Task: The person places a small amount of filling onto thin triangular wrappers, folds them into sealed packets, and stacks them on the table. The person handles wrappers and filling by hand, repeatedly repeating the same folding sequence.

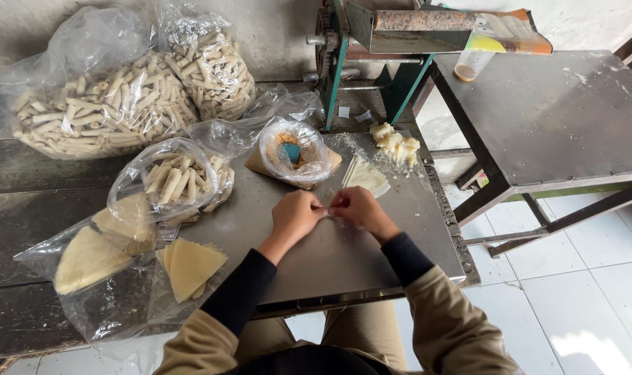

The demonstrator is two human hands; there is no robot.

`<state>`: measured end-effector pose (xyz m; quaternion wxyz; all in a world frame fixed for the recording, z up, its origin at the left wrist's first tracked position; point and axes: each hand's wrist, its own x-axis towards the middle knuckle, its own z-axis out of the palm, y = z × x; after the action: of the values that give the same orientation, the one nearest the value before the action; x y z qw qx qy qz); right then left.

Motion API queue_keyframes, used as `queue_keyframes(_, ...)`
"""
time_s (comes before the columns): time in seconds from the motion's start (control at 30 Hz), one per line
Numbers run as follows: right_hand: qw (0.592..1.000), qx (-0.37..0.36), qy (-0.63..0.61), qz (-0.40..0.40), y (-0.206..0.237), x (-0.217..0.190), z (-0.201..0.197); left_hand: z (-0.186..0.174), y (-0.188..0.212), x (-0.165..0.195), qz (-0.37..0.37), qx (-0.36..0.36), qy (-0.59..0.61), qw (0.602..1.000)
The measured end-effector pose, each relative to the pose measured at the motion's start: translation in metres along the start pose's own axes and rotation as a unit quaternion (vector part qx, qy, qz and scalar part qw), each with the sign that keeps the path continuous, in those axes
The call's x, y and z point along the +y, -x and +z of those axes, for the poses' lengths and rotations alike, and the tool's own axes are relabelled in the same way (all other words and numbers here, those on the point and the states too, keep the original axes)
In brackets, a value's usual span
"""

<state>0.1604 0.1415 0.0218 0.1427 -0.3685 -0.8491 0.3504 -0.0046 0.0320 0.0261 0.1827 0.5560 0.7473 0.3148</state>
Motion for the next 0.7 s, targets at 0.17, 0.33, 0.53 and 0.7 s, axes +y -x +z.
queue_keyframes(0.17,0.988,0.066,0.083,-0.108,0.008,0.002,0.003,-0.003,0.007,-0.006,0.112,0.056,0.024,0.992)
queue_keyframes(0.33,0.958,0.149,0.163,-0.181,0.023,0.008,0.016,0.002,0.015,-0.007,0.271,0.121,-0.105,0.949)
queue_keyframes(0.53,0.987,0.142,0.062,0.045,0.002,0.006,0.019,0.007,-0.001,0.003,-0.053,0.018,0.059,0.997)
queue_keyframes(0.7,0.98,0.145,0.102,-0.085,0.015,0.01,0.013,0.01,0.008,-0.01,0.181,0.137,-0.005,0.974)
